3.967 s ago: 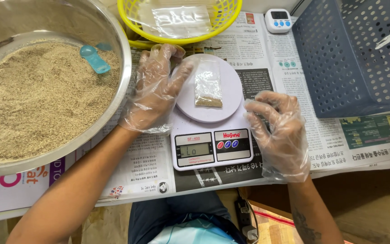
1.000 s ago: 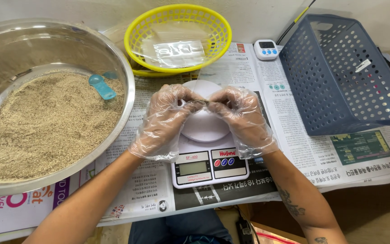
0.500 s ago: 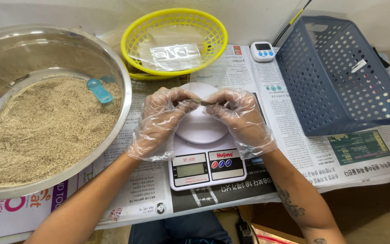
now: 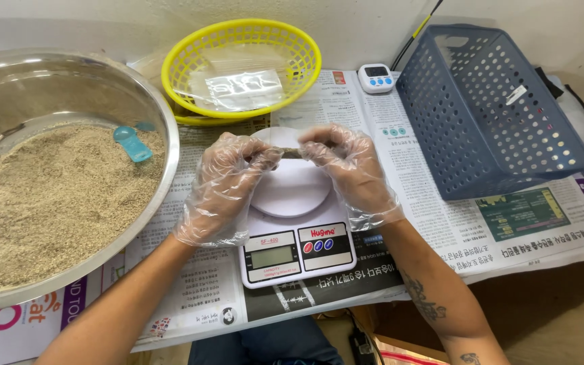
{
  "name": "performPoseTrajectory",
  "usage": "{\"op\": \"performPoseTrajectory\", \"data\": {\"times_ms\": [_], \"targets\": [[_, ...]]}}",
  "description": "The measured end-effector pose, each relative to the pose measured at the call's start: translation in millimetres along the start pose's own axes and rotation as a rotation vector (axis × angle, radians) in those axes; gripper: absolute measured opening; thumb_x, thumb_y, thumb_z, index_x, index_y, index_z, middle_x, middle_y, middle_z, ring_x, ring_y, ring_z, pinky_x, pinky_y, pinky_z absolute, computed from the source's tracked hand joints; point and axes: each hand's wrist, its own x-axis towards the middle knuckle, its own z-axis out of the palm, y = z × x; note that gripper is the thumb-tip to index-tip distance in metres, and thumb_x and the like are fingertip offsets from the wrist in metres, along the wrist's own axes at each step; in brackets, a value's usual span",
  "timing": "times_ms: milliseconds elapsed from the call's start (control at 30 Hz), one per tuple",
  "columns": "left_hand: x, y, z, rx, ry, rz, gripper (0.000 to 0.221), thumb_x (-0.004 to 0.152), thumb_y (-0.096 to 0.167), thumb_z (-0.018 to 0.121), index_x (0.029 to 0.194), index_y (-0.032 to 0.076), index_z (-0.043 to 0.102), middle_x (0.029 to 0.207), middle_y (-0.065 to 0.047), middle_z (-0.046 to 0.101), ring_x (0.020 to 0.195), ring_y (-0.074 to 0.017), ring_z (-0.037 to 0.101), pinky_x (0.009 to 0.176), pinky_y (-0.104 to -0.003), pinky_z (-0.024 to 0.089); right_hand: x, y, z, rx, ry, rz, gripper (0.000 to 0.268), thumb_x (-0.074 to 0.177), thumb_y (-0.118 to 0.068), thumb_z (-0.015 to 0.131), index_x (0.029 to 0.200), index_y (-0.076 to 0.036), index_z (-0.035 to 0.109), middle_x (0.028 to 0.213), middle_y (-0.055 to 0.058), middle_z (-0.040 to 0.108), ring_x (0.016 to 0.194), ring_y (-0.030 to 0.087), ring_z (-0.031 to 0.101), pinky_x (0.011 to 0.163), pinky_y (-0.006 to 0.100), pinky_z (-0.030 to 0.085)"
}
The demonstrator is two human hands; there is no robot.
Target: Weighing granular material into small plastic bags using a digital scale and placing them in a storage crate.
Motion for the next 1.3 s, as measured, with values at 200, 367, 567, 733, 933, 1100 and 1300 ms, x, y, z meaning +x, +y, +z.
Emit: {"op": "performPoseTrajectory", "data": {"times_ms": [200, 367, 567, 733, 933, 1100, 1300], "targets": [[11, 10, -2, 0.023, -0.019, 0.195, 0.024, 0.091, 0.032, 0.080, 0.108, 0.016, 0.077, 0.092, -0.010, 0.073, 0.096, -0.0305, 0.066, 0.092, -0.044, 0.053, -1, -9, -8, -0.070, -0.046, -0.076, 0.003, 0.089, -0.010, 0.078, 0.090, -0.007, 0.077, 0.070, 0.004, 0.059, 0.067, 0.006, 0.049, 0.060, 0.019, 0.045], [18, 2, 8, 0.081, 0.012, 0.402, 0.006, 0.091, 0.020, 0.080, 0.097, 0.019, 0.079, 0.083, -0.005, 0.071, 0.077, -0.0231, 0.065, 0.077, -0.037, 0.056, -6, -23, -7, -0.117, -0.091, -0.044, 0.011, 0.085, -0.013, 0.080, 0.090, -0.005, 0.077, 0.077, 0.009, 0.065, 0.072, 0.013, 0.055, 0.065, 0.028, 0.049], [32, 32, 33, 0.136, 0.017, 0.479, 0.007, 0.090, 0.008, 0.079, 0.091, 0.014, 0.077, 0.078, -0.006, 0.070, 0.071, -0.0266, 0.069, 0.069, -0.040, 0.057, -3, -18, -30, -0.210, -0.001, -0.055, 0.013, 0.086, -0.015, 0.081, 0.096, -0.006, 0.080, 0.081, 0.013, 0.073, 0.074, 0.016, 0.065, 0.068, 0.031, 0.057], [62, 64, 80, 0.108, 0.051, 0.658, 0.010, 0.093, 0.002, 0.074, 0.088, 0.012, 0.073, 0.075, -0.010, 0.066, 0.073, -0.0323, 0.070, 0.068, -0.039, 0.057, 0, -18, -80, -0.287, 0.054, -0.121, 0.011, 0.092, -0.011, 0.075, 0.102, -0.009, 0.079, 0.083, 0.010, 0.073, 0.077, 0.014, 0.066, 0.069, 0.031, 0.059], [116, 105, 142, -0.095, -0.047, 0.764, 0.014, 0.089, -0.002, 0.071, 0.088, 0.011, 0.068, 0.082, -0.001, 0.070, 0.075, -0.0177, 0.062, 0.065, -0.033, 0.048, 13, -50, -163, -0.348, 0.073, -0.454, 0.003, 0.104, 0.000, 0.065, 0.102, -0.003, 0.066, 0.103, 0.013, 0.069, 0.097, 0.024, 0.069, 0.090, 0.034, 0.064], [165, 136, 183, -0.105, -0.033, 0.768, 0.008, 0.088, 0.011, 0.065, 0.085, 0.018, 0.067, 0.081, 0.003, 0.069, 0.075, -0.0169, 0.065, 0.068, -0.035, 0.050, 40, -58, -248, -0.470, 0.224, -0.313, 0.010, 0.103, 0.005, 0.075, 0.104, -0.005, 0.073, 0.096, 0.007, 0.073, 0.070, 0.009, 0.061, 0.057, 0.019, 0.050], [209, 128, 226, 0.162, -0.078, 0.643, 0.017, 0.091, 0.035, 0.065, 0.086, 0.019, 0.067, 0.085, -0.004, 0.071, 0.080, -0.0293, 0.066, 0.068, -0.046, 0.047, 68, -23, -327, -0.536, 0.157, -0.186, 0.003, 0.103, -0.008, 0.075, 0.103, -0.004, 0.075, 0.088, 0.007, 0.071, 0.062, 0.009, 0.061, 0.046, 0.019, 0.048]]}}
